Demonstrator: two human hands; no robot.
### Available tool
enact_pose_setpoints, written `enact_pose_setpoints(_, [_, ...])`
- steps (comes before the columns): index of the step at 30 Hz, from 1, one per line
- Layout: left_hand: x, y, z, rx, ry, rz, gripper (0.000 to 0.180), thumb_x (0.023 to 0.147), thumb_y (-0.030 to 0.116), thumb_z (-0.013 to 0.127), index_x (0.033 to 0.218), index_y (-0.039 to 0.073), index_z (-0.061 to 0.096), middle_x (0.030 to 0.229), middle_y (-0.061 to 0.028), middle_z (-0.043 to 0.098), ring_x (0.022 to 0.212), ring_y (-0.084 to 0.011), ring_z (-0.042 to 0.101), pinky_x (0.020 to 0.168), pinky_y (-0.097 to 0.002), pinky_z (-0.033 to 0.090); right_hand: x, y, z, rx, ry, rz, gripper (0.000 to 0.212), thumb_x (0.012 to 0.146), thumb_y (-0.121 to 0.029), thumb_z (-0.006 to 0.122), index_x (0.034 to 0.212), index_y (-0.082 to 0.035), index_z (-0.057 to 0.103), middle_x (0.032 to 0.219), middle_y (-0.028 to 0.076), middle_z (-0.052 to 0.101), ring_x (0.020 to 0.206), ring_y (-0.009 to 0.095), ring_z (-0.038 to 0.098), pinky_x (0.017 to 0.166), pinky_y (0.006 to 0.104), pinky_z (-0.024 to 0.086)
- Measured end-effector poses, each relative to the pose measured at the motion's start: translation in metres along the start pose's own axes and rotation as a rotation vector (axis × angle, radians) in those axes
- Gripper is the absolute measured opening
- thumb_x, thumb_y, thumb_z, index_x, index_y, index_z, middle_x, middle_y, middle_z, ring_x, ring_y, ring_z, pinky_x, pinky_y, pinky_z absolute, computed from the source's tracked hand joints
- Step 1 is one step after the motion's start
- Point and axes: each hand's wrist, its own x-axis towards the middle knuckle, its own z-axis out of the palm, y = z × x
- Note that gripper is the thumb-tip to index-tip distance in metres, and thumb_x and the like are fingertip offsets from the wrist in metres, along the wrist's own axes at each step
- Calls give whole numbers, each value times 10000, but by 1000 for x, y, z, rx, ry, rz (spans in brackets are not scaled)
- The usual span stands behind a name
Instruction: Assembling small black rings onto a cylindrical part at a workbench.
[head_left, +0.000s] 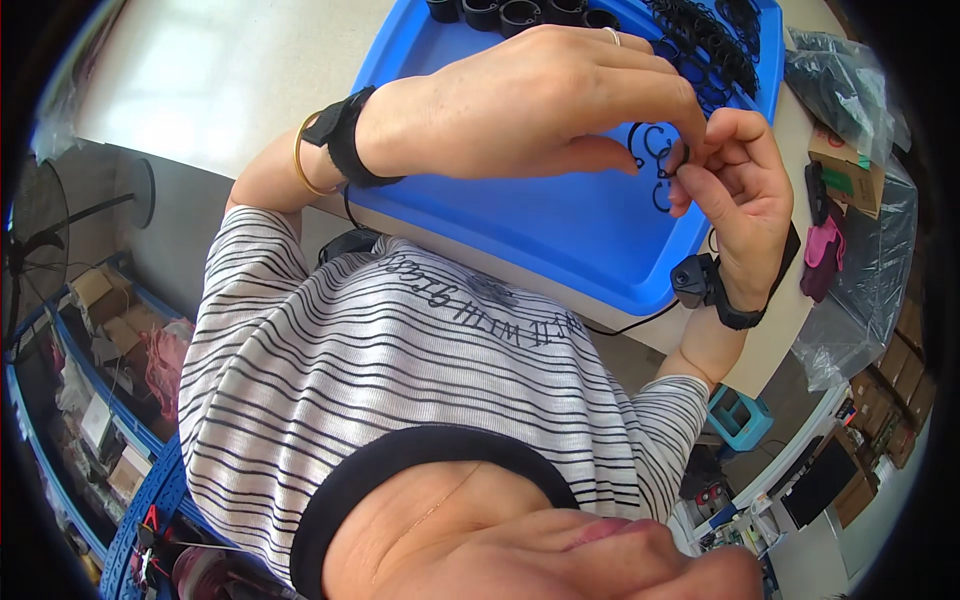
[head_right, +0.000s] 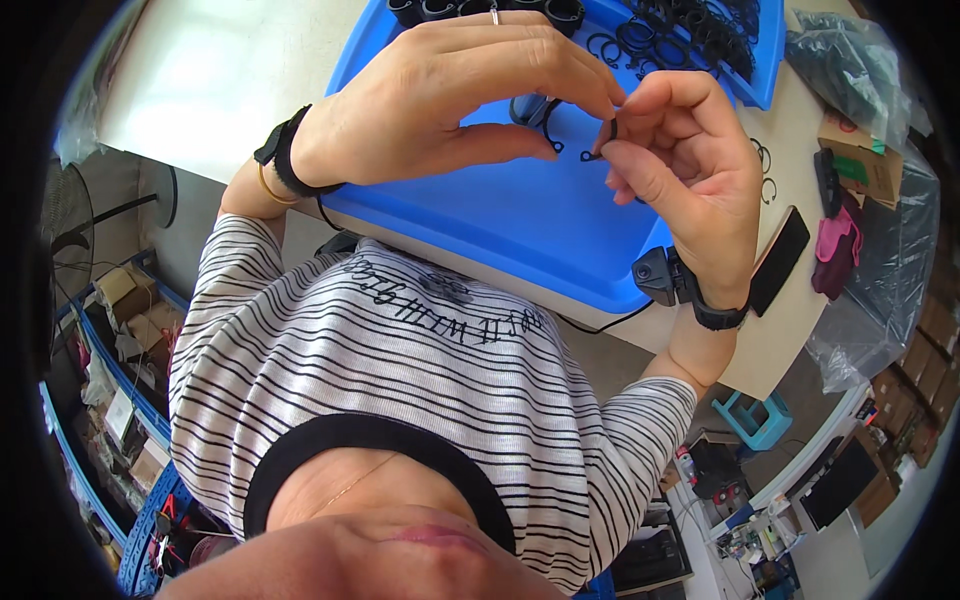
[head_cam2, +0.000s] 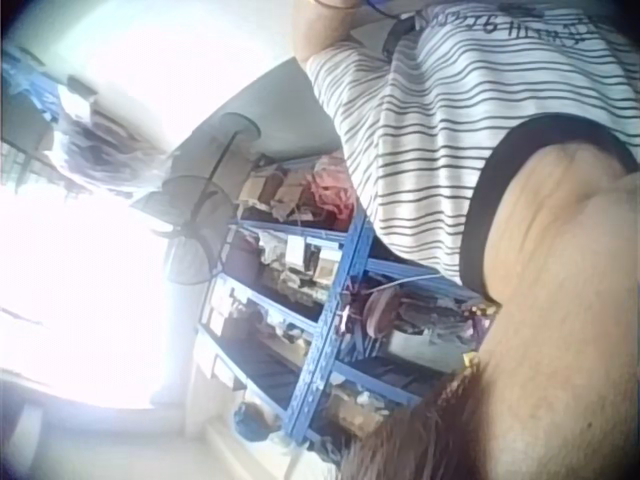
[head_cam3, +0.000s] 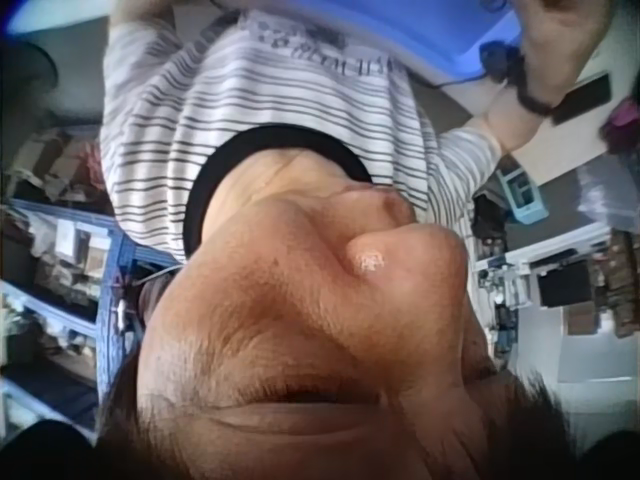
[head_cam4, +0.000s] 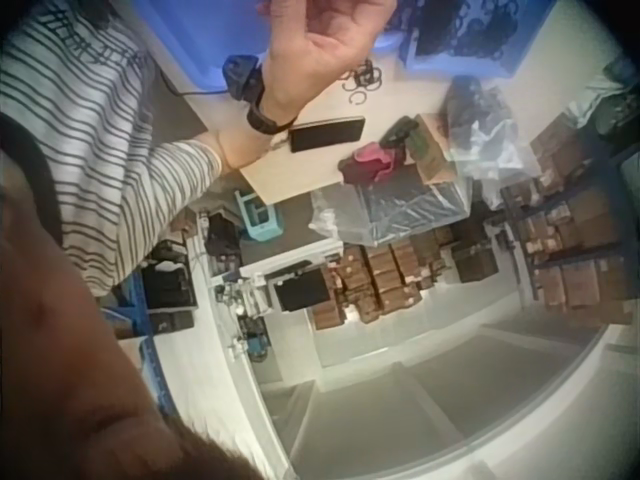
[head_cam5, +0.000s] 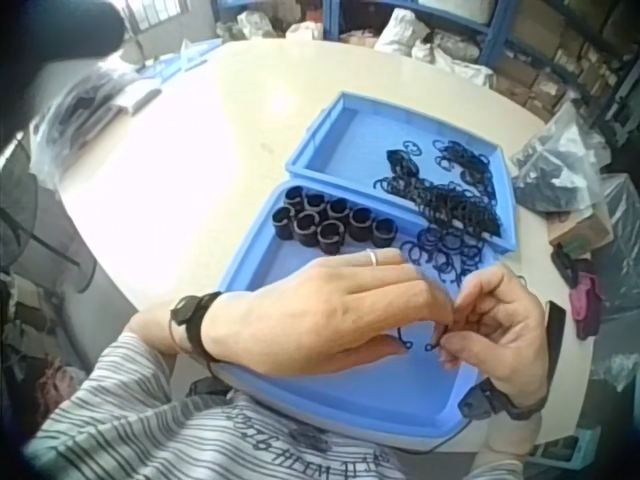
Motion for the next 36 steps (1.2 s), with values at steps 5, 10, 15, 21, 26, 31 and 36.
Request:
enact_pose_setpoints(5, [2,-13,-5,-49,-11,71,380,821,85,801,1167,55,647,1025,-91,674,954,-270,661,814,-380,550,1,3,1,-6,33,1,325,924,25,722,1200,-11,552,977,90,713,779,104,658,657,219,527])
enact_pose_setpoints(10, [5,-17,-21,-102,-47,-7,544,782,81,842,1259,33,585,1156,-121,634,1072,-326,625,883,-410,541,1,-1,-2,-93,56,-55,314,947,-77,725,1210,-19,565,979,101,727,766,92,646,652,212,513])
enact_pose_setpoints(15, [4,-26,-22,-47,-97,-113,577,781,96,850,1285,30,576,1196,-127,639,1128,-337,621,927,-416,534,-1,-5,-5,-133,58,-72,278,970,-133,703,1202,-12,609,957,91,713,769,84,632,655,206,505])
enact_pose_setpoints(21, [9,-25,-22,-36,-197,-184,585,795,88,837,1307,13,565,1220,-149,648,1170,-343,623,962,-432,524,1,-6,-9,-147,17,-73,248,969,-115,700,1181,-12,624,956,75,707,773,81,630,657,209,510])
enact_pose_setpoints(26, [8,-33,-19,-79,-181,-158,583,797,80,831,1308,3,561,1220,-167,656,1167,-356,634,968,-438,525,2,-7,-10,-163,17,-61,234,967,-112,704,1165,-11,633,953,72,710,763,77,628,659,209,511])
enact_pose_setpoints(31, [9,-31,-23,-82,-203,-208,568,803,74,828,1301,5,564,1198,-174,675,1145,-360,651,945,-435,539,3,-7,-10,-164,23,-56,217,966,-113,709,1143,-7,643,945,70,714,754,75,628,659,207,510])
enact_pose_setpoints(36, [14,-20,-29,-46,-201,-212,560,803,63,825,1296,7,566,1188,-174,684,1134,-360,660,934,-433,544,3,-8,-12,-169,27,-56,207,967,-113,712,1131,-6,649,939,67,716,751,73,627,659,205,509])
